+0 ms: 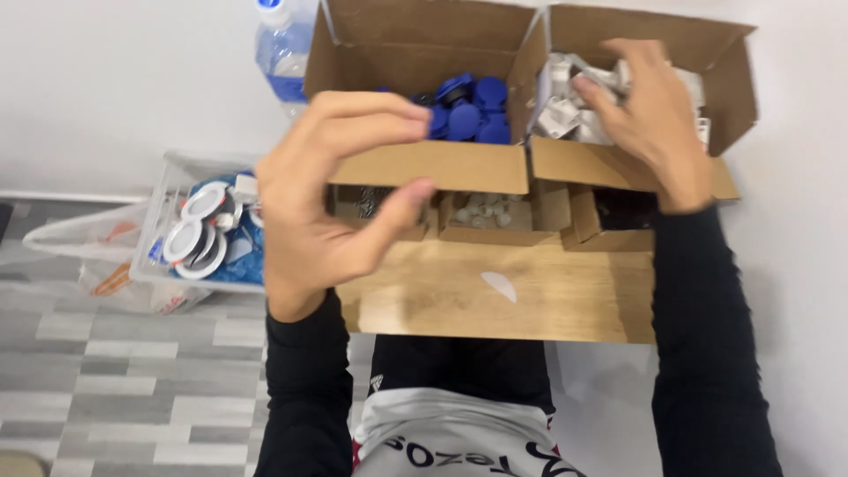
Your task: The person uses a screwdriver to tighten a screw on a blue plastic component, then picks up a white plastic component and places it on the table. They attach a white circular base to the white component and use the screwdriver to secure it with a screw.
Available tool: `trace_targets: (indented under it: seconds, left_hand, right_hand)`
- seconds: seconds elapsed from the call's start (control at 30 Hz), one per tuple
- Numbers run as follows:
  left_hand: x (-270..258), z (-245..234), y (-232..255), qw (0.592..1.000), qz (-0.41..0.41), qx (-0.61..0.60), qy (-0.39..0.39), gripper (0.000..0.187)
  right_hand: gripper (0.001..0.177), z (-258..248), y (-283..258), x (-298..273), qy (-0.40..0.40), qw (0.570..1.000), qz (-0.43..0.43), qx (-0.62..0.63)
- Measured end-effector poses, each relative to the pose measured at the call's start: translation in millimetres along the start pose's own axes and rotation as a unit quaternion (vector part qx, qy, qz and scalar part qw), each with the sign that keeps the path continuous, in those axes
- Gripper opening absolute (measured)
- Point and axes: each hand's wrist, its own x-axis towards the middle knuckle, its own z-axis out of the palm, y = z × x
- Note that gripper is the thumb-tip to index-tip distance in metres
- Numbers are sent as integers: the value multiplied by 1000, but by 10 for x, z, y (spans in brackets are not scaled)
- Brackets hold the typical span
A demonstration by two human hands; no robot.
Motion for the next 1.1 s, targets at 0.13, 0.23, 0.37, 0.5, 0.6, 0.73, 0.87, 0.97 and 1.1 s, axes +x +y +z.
trace_targets:
  seconds: [0.13,0.23,0.37,0.5,0.6,0.73,0.87,0.97,1.1]
  left_hand:
    - [-385,-331,-280,995,-48,85,29,19]
    - [-721,-588,-640,986,-109,107,66,15]
    - [-1311,-878,-1397,963,-234,64,115,11]
    - [-2052,-993,-2253,920,-357,90,133,16]
    - [-2765,-954,-2944,891,-414,129,138,27]
    - [-3547,-804,-3582,851,-499,134,98,40]
    - [-3791,-653,-3888,810,-562,161,41,59]
    - [-3765,-564,-4124,798,-564,210,-36,69]
    - [-3825,-330,-4530,766,-574,272,-102,81]
  right_hand:
    - [49,-218,-286,-690,18,998,-50,25]
    - [21,-112,-244,-1293,54,987,-148,21]
    - [25,291,-171,-1967,-58,982,-143,104]
    - [53,760,-425,-2299,-102,980,-155,74]
    - [42,1121,-391,-2431,-44,981,-190,-12]
    - [38,1308,-223,-2593,-17,980,-193,-54]
    - [41,1555,126,-2799,36,982,-145,-111]
    - [30,1614,86,-2722,66,986,-130,-82]
    - [19,1622,39,-2683,81,989,-116,-53]
